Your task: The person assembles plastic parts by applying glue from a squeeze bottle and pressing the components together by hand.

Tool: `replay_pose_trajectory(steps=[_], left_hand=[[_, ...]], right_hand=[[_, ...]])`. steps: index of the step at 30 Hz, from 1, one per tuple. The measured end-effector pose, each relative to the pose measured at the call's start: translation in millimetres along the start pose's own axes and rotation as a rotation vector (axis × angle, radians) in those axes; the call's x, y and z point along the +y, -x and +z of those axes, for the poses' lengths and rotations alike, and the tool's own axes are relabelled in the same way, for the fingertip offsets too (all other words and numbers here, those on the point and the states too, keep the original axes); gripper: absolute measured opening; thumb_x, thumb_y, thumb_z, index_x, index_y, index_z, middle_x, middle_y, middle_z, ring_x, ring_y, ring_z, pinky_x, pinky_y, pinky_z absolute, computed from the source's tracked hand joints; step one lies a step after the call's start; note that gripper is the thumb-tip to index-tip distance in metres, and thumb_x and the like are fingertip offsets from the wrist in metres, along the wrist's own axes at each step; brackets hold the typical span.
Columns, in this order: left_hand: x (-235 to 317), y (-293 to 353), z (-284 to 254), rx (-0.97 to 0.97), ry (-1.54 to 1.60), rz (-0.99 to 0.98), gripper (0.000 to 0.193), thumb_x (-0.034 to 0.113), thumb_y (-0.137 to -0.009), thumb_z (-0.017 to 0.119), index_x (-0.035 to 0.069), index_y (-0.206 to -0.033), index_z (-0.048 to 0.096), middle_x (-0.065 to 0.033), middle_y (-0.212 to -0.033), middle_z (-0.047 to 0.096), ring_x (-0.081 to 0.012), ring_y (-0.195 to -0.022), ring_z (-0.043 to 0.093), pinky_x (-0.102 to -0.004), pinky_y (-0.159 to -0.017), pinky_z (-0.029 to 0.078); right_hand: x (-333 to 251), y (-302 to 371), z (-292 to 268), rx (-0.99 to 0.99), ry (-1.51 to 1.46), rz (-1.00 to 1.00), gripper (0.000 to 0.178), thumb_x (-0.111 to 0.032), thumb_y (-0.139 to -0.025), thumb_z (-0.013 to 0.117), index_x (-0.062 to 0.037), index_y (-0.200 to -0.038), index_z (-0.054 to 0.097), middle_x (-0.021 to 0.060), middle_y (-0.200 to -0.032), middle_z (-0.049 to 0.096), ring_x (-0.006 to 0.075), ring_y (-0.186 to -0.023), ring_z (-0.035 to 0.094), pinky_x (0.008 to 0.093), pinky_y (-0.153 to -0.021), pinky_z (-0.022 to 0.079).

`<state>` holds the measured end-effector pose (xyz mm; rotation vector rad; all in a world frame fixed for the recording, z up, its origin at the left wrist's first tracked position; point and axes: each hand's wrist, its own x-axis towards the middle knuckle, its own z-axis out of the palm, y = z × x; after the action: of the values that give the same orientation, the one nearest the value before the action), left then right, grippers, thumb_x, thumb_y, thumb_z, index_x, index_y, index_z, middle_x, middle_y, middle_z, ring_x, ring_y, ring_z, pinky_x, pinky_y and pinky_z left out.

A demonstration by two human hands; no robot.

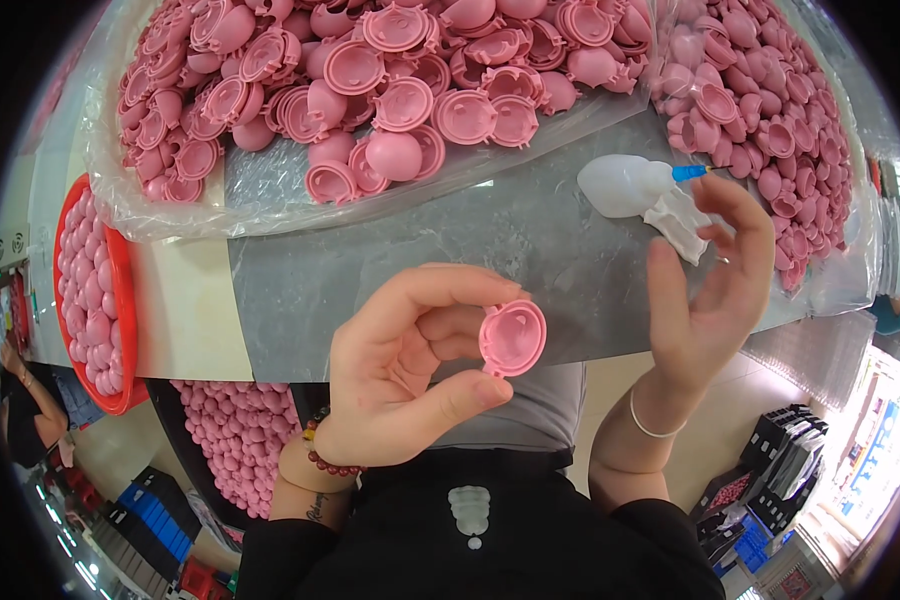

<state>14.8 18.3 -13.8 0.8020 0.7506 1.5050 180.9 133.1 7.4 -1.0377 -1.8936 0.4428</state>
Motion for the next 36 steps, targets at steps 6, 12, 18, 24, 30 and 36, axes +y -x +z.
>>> replay_pose_trajectory(steps=[6,12,18,24,30,36], left_hand=[[-2.6,1.2,2.6,0.022,-0.159,0.101,0.042,-0.01,-0.068,0.06,-0.006,-0.106,0.042,-0.0154,-0.11,0.043,-0.0212,-0.101,0.05,-0.0309,-0.086,0.043],[-3.3,1.7,2.9,0.041,-0.163,0.118,0.041,-0.01,-0.068,0.06,-0.005,-0.105,0.043,-0.016,-0.109,0.042,-0.0217,-0.1,0.05,-0.0316,-0.086,0.044],[-2.6,1.2,3.5,0.039,-0.173,0.117,0.042,-0.01,-0.067,0.061,-0.005,-0.105,0.043,-0.0157,-0.108,0.043,-0.0209,-0.098,0.051,-0.0312,-0.085,0.044],[-1.4,0.9,6.4,0.077,-0.224,0.103,0.043,-0.004,-0.065,0.065,-0.004,-0.102,0.043,-0.0164,-0.104,0.044,-0.0207,-0.093,0.052,-0.031,-0.08,0.046],[-2.1,0.5,4.9,0.044,-0.174,0.105,0.042,-0.01,-0.066,0.062,-0.005,-0.104,0.045,-0.015,-0.107,0.043,-0.0211,-0.099,0.051,-0.0315,-0.085,0.044],[-1.6,0.4,3.3,0.033,-0.203,0.122,0.041,-0.01,-0.066,0.062,-0.005,-0.104,0.046,-0.0149,-0.107,0.044,-0.0212,-0.099,0.051,-0.0309,-0.085,0.044]], right_hand=[[8.6,15.7,-11.7,-0.156,0.209,0.012,0.016,0.01,-0.06,0.055,0.0006,-0.073,0.058,0.0071,-0.075,0.054,0.018,-0.068,0.051,0.0246,-0.06,0.04],[-1.2,24.1,-11.3,-0.137,-0.092,-0.065,0.016,0.011,-0.059,0.054,-0.0009,-0.07,0.058,0.009,-0.072,0.053,0.0176,-0.063,0.051,0.0235,-0.055,0.04],[-19.4,36.4,-0.3,-0.164,-0.586,-0.012,0.013,-0.002,-0.074,0.051,-0.0046,-0.064,0.045,0.0078,-0.07,0.04,0.022,-0.06,0.051,0.0249,-0.05,0.041],[-23.2,33.5,-0.7,-0.279,-0.548,0.001,0.024,0.013,-0.058,0.052,-0.0061,-0.072,0.059,0.0076,-0.073,0.05,0.0179,-0.063,0.053,0.0238,-0.052,0.041],[-29.2,36.8,8.2,-0.301,-0.666,-0.037,0.019,0.007,-0.057,0.057,-0.0063,-0.07,0.055,0.0079,-0.076,0.051,0.0163,-0.058,0.05,0.0242,-0.049,0.039],[-27.4,36.1,13.5,-0.31,-0.589,-0.1,0.017,0.002,-0.062,0.061,-0.0076,-0.067,0.048,0.0066,-0.072,0.05,0.0152,-0.054,0.047,0.0234,-0.046,0.037]])
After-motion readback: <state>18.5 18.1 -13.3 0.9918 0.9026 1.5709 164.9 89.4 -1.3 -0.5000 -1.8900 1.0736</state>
